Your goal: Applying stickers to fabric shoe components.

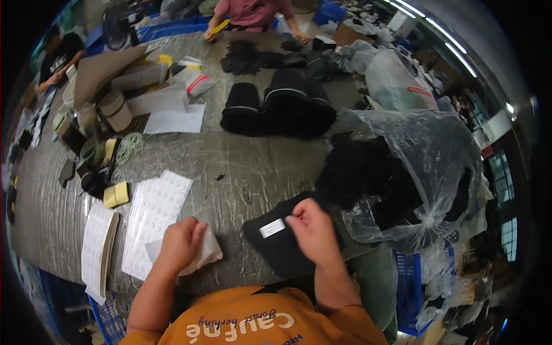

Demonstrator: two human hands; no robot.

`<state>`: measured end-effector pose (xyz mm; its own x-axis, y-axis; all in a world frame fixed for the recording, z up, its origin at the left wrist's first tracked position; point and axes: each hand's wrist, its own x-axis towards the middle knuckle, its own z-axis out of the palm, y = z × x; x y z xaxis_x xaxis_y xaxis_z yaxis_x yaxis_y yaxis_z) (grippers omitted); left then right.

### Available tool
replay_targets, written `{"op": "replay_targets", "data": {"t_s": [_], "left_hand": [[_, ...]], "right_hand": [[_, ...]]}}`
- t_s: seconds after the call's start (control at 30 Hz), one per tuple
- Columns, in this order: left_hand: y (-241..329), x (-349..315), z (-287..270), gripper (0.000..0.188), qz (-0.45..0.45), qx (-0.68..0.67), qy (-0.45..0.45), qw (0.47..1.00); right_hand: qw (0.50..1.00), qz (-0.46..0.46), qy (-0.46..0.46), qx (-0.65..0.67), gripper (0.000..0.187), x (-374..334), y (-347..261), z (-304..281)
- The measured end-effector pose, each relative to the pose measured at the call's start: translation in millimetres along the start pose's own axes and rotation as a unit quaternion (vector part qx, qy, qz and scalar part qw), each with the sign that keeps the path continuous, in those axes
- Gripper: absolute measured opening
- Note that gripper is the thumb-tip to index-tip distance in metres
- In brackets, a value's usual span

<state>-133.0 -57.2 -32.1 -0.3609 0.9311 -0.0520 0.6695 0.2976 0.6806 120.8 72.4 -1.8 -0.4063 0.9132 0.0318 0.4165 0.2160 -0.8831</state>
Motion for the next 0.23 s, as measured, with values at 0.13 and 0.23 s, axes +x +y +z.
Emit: {"op": "replay_targets", "data": {"t_s": [0.13,0.23], "left_hand": [[-25.8,30.0,9.4,0.028,0.013,0.106,0.046,0.993],[-17.4,42.5,2.3,0.022,0.076,0.128,0.125,0.981]], "right_hand": [[0.994,0.001,0.092,-0.062,0.017,26.1,22.6,-56.3],[0.966,0.057,0.185,-0.169,0.024,37.3,63.0,-100.6]]}}
